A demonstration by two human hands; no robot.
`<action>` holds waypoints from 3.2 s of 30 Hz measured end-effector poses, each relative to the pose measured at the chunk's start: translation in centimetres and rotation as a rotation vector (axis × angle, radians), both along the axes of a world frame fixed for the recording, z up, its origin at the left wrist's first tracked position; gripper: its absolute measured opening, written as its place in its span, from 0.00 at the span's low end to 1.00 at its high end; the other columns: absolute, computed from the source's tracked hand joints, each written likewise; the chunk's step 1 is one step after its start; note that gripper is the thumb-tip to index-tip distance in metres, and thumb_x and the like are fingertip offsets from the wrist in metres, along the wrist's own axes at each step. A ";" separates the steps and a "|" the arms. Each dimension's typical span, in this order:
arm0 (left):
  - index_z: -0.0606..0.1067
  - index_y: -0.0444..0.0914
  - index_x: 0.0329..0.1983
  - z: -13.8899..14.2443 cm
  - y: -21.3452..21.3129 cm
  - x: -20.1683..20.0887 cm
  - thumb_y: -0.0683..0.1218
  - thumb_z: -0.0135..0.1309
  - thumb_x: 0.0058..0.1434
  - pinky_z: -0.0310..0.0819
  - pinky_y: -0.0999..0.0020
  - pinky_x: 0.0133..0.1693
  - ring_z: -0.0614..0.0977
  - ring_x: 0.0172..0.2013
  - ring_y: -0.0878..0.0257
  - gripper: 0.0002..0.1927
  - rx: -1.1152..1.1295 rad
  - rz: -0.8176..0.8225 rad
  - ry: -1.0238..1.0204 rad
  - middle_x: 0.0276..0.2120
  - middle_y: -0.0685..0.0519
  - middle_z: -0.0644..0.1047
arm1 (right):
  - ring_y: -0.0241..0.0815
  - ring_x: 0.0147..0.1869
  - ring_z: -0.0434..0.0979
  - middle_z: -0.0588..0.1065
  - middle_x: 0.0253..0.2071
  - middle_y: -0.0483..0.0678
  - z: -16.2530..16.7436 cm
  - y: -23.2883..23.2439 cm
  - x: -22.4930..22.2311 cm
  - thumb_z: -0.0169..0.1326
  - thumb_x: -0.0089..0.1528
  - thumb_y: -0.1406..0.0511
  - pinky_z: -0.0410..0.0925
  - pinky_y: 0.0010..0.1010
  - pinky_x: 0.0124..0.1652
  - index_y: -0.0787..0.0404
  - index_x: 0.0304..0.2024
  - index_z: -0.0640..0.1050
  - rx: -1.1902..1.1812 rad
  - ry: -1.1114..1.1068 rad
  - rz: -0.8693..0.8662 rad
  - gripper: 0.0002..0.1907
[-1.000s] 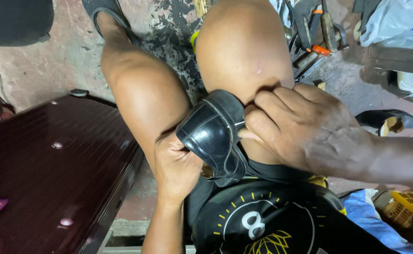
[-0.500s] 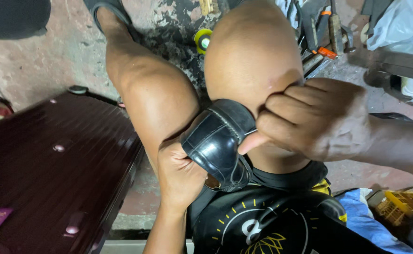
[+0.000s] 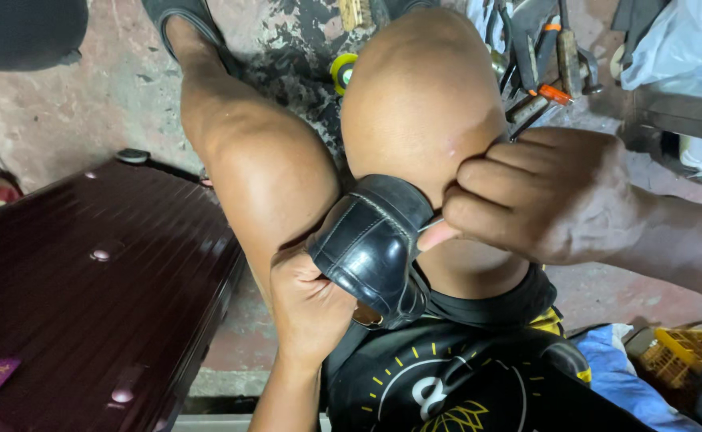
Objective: The person sits on the floor and repairs a black leather shoe by hand-stitching the sole to the upper using a needle and thread. They repeatedly push the needle through the sole and pull the thread to secure the seam.
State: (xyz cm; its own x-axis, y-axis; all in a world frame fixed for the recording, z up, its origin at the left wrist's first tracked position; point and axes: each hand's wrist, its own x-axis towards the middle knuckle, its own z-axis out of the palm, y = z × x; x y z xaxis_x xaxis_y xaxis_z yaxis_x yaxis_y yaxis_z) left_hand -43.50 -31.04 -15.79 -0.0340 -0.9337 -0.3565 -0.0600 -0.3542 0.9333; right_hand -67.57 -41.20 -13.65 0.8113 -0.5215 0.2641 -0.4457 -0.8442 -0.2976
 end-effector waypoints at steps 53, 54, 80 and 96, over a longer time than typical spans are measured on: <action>0.77 0.39 0.46 6.6 0.3 -4.7 0.39 0.63 0.67 0.73 0.66 0.41 0.78 0.41 0.57 0.07 -0.678 -0.228 -0.727 0.46 0.53 0.79 | 0.41 0.27 0.75 0.72 0.26 0.43 0.9 4.4 -3.5 0.66 0.54 0.48 0.68 0.34 0.28 0.56 0.28 0.77 0.120 -0.053 -0.167 0.21; 0.76 0.39 0.45 6.5 0.3 -4.5 0.39 0.62 0.69 0.73 0.68 0.41 0.79 0.42 0.58 0.06 -0.663 -0.203 -0.670 0.47 0.54 0.79 | 0.42 0.31 0.77 0.74 0.29 0.43 0.7 4.4 -3.1 0.65 0.53 0.49 0.72 0.34 0.32 0.55 0.29 0.78 0.131 -0.137 -0.117 0.19; 0.59 0.39 0.74 7.3 0.5 -2.5 0.38 0.69 0.56 0.75 0.74 0.31 0.76 0.31 0.66 0.45 -0.407 -0.211 -0.505 0.39 0.51 0.70 | 0.31 0.30 0.76 0.77 0.33 0.38 0.2 6.4 2.0 0.64 0.63 0.62 0.71 0.26 0.31 0.53 0.41 0.80 0.574 -0.348 -0.223 0.07; 0.53 0.39 0.78 6.8 1.3 -1.6 0.39 0.70 0.61 0.77 0.79 0.30 0.83 0.33 0.70 0.49 -0.394 -0.162 -0.342 0.63 0.44 0.73 | 0.47 0.31 0.77 0.78 0.35 0.51 -3.8 5.1 -8.0 0.58 0.65 0.65 0.70 0.38 0.30 0.60 0.48 0.80 0.054 0.324 -1.099 0.09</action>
